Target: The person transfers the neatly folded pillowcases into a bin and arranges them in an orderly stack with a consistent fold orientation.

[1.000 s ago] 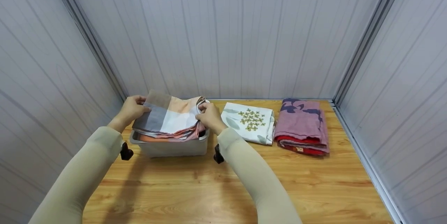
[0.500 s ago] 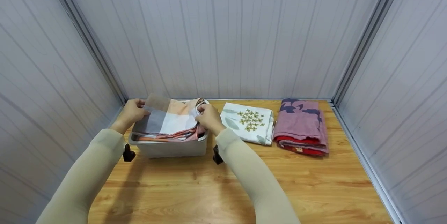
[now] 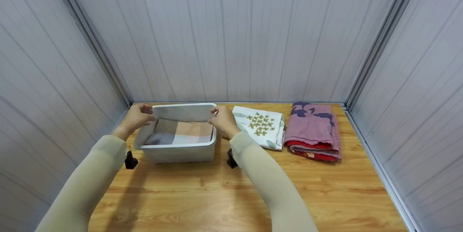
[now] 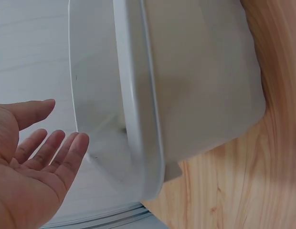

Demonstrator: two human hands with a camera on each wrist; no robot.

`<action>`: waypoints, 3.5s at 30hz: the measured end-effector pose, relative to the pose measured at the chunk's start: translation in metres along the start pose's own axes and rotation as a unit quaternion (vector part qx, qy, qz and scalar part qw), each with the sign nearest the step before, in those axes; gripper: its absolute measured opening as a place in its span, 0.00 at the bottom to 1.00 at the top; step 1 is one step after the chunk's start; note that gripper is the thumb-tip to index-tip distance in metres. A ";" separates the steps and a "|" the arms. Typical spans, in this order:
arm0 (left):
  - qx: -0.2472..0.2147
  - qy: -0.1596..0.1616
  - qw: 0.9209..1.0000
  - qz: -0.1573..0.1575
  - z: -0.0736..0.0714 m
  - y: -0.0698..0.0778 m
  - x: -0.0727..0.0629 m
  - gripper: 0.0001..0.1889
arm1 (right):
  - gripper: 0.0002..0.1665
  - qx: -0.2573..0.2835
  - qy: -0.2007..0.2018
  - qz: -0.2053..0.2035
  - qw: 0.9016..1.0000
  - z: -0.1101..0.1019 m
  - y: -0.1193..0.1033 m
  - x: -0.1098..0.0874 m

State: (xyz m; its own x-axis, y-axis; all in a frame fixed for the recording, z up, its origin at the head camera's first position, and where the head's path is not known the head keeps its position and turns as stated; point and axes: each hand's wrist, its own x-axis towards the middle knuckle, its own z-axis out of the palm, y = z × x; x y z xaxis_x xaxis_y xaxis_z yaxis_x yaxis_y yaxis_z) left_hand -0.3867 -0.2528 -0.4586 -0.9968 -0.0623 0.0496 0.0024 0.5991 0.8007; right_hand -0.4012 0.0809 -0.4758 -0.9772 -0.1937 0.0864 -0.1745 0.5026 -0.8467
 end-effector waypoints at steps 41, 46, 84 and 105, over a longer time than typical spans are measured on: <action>-0.114 -0.128 0.984 0.056 0.099 0.050 -0.024 0.20 | 0.20 0.008 0.022 0.013 1.000 -0.069 0.060 -0.032; -0.111 -0.138 0.982 0.063 0.109 0.054 -0.027 0.20 | 0.20 0.001 0.025 0.017 1.000 -0.073 0.070 -0.038; -0.064 -0.227 0.950 0.206 0.138 0.036 -0.043 0.18 | 0.32 -0.012 0.012 0.038 0.999 -0.081 0.144 -0.075; -0.017 -0.231 0.944 0.235 0.141 0.035 -0.046 0.06 | 0.36 -0.028 0.033 0.022 0.999 -0.076 0.185 -0.079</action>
State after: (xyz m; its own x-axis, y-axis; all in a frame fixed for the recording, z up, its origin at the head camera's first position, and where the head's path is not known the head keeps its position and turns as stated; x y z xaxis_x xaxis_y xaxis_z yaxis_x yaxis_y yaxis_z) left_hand -0.3519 -0.1166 -0.5171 -0.8129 0.5639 0.1454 0.4488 0.4476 0.7735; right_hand -0.3651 0.2530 -0.5996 -0.9895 -0.1155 0.0864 -0.1365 0.5554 -0.8203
